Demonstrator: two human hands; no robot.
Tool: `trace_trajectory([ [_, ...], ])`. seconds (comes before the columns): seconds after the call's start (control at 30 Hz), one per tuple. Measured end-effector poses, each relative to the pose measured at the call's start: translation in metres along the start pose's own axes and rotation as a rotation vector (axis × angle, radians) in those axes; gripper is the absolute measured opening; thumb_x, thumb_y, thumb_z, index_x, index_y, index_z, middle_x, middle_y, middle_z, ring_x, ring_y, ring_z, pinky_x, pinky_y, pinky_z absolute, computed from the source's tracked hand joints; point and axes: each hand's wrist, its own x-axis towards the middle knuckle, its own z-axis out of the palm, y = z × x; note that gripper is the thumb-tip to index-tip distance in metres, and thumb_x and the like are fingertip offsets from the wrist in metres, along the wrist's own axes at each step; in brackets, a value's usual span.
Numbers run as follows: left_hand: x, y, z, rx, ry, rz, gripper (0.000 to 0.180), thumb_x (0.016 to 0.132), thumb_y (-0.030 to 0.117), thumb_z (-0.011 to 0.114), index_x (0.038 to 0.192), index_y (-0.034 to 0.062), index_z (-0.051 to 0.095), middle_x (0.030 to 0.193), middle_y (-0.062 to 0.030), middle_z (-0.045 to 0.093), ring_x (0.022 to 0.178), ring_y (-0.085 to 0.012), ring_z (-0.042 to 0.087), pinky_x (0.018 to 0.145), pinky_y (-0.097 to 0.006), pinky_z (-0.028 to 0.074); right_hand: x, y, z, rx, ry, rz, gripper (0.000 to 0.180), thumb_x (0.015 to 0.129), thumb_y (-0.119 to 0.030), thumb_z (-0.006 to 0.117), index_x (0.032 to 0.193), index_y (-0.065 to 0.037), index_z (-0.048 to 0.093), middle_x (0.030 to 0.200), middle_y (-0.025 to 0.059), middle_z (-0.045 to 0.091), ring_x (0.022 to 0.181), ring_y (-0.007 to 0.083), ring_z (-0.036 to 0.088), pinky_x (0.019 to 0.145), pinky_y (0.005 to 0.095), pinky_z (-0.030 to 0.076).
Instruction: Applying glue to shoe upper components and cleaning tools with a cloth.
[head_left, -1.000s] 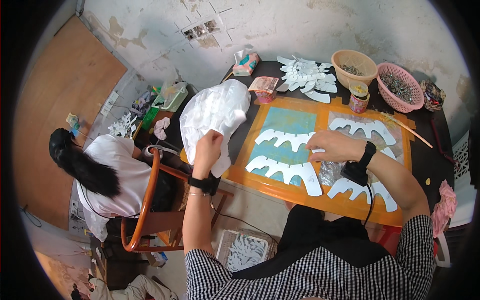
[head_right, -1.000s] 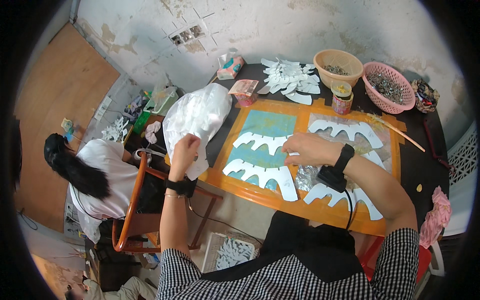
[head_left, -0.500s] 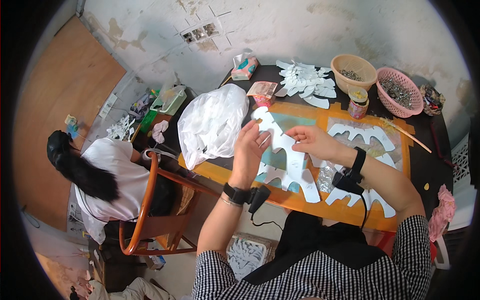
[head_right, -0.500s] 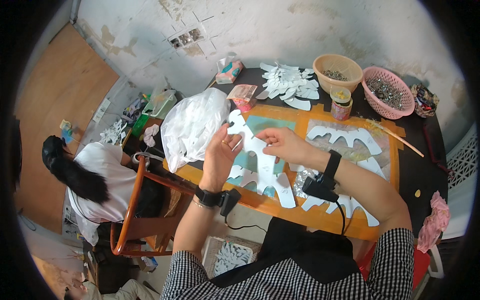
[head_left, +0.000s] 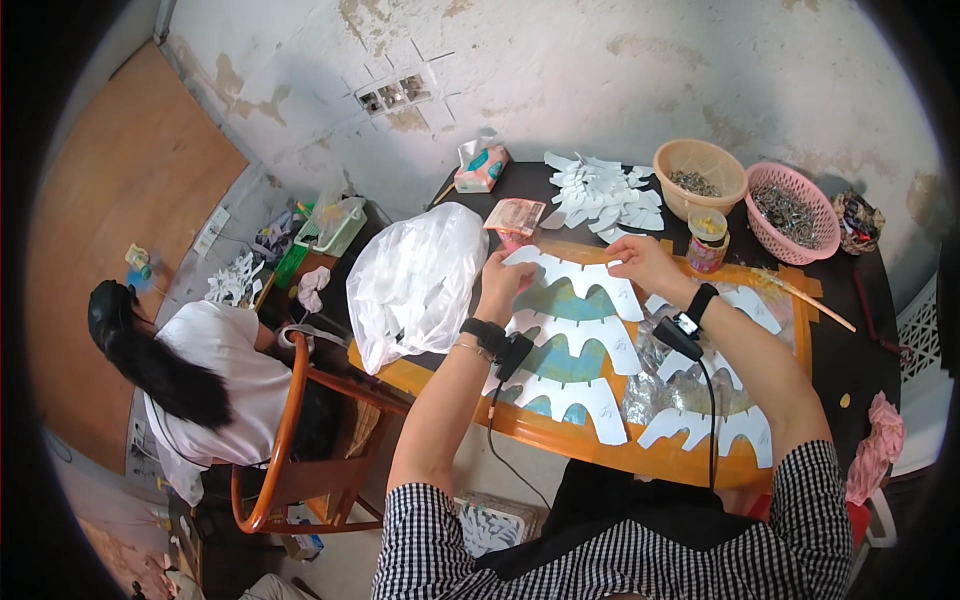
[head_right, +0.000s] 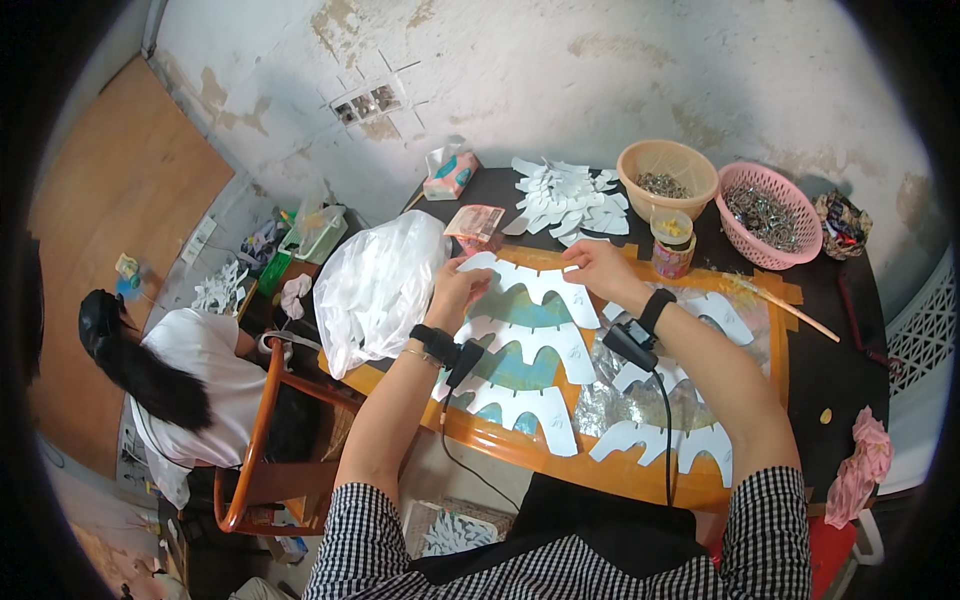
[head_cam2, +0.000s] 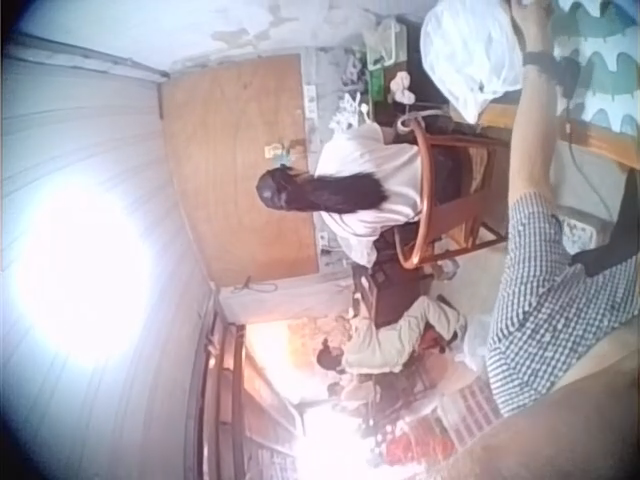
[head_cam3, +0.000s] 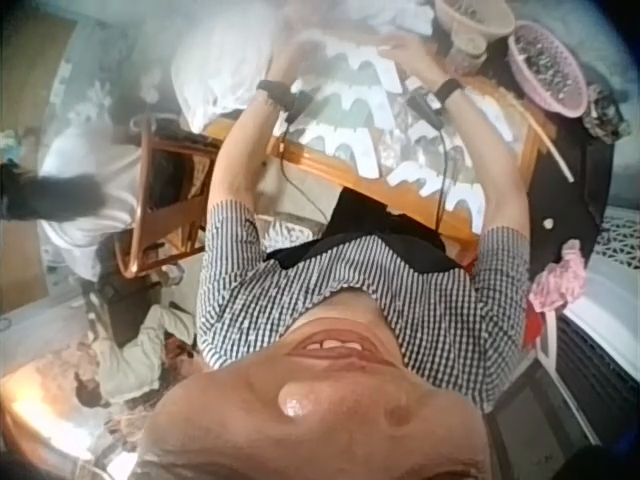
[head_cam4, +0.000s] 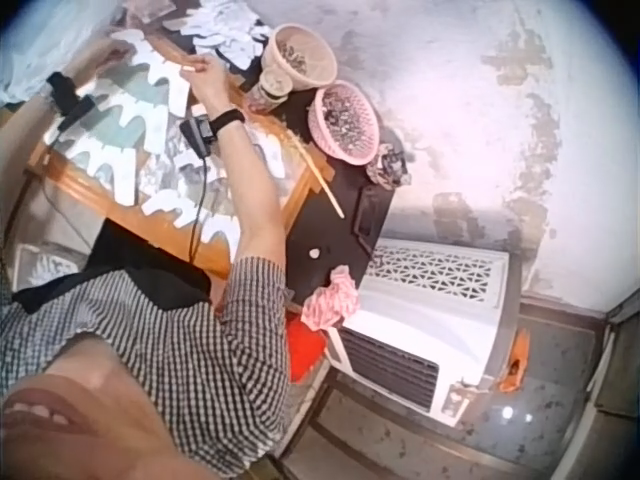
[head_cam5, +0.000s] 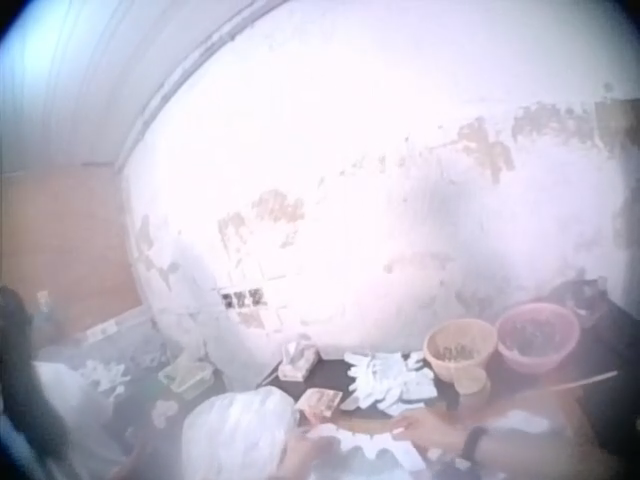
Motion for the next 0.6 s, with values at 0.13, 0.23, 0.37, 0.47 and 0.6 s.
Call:
trace_trajectory([
  [0.13, 0.022, -0.015, -0.003, 0.061, -0.017, 0.012, 0.035, 0.080, -0.002, 0.070, 0.112, 0.0009, 0.056, 0.090, -0.0073, 0.067, 0.075, -0.0124, 0.066, 0.064, -0.022, 0.053, 0.014, 0.009, 0.002, -0.125, 0.069, -0.066, 0.027, 0.078, -0.003, 0.075, 0.102, 0.000, 0.066, 0.090, 0.0087, 0.070, 0.079, 0.0131, 0.065, 0.069, 0.0271, 0.052],
  [0.23, 0.035, -0.028, -0.014, 0.241, 0.022, 0.067, 0.034, 0.077, 0.001, 0.072, 0.109, 0.0014, 0.059, 0.090, -0.0066, 0.067, 0.075, -0.0128, 0.065, 0.063, -0.025, 0.053, 0.018, 0.008, 0.009, -0.239, 0.053, -0.102, 0.025, 0.078, -0.004, 0.074, 0.101, 0.001, 0.065, 0.089, 0.0104, 0.068, 0.080, 0.0176, 0.065, 0.070, 0.0308, 0.052],
  [0.37, 0.035, -0.029, -0.008, 0.795, 0.135, 0.320, 0.039, 0.070, 0.010, 0.075, 0.106, 0.0033, 0.062, 0.089, -0.0131, 0.068, 0.078, -0.0292, 0.066, 0.072, -0.039, 0.052, 0.012, 0.012, 0.015, -0.634, 0.091, -0.395, 0.018, 0.078, -0.005, 0.068, 0.094, 0.000, 0.061, 0.092, 0.0109, 0.061, 0.088, 0.0270, 0.061, 0.073, 0.0363, 0.049],
  [0.47, 0.014, -0.017, 0.015, 1.107, 0.334, 0.668, 0.033, 0.070, 0.013, 0.071, 0.102, 0.0039, 0.063, 0.092, -0.0170, 0.066, 0.083, -0.0372, 0.064, 0.077, -0.045, 0.050, 0.008, -0.010, 0.019, -1.121, 0.172, -0.658, 0.015, 0.077, -0.003, 0.062, 0.090, -0.003, 0.058, 0.097, 0.0108, 0.056, 0.092, 0.0304, 0.058, 0.076, 0.0378, 0.049],
  [0.6, 0.018, -0.016, 0.007, 1.190, 0.102, 0.931, 0.031, 0.074, 0.004, 0.062, 0.106, 0.0053, 0.063, 0.101, -0.0179, 0.061, 0.095, -0.0376, 0.061, 0.081, -0.047, 0.048, 0.008, -0.009, 0.029, -1.019, -0.034, -0.773, 0.014, 0.075, -0.003, 0.059, 0.088, -0.005, 0.057, 0.098, 0.0114, 0.054, 0.095, 0.0297, 0.057, 0.077, 0.0396, 0.050],
])
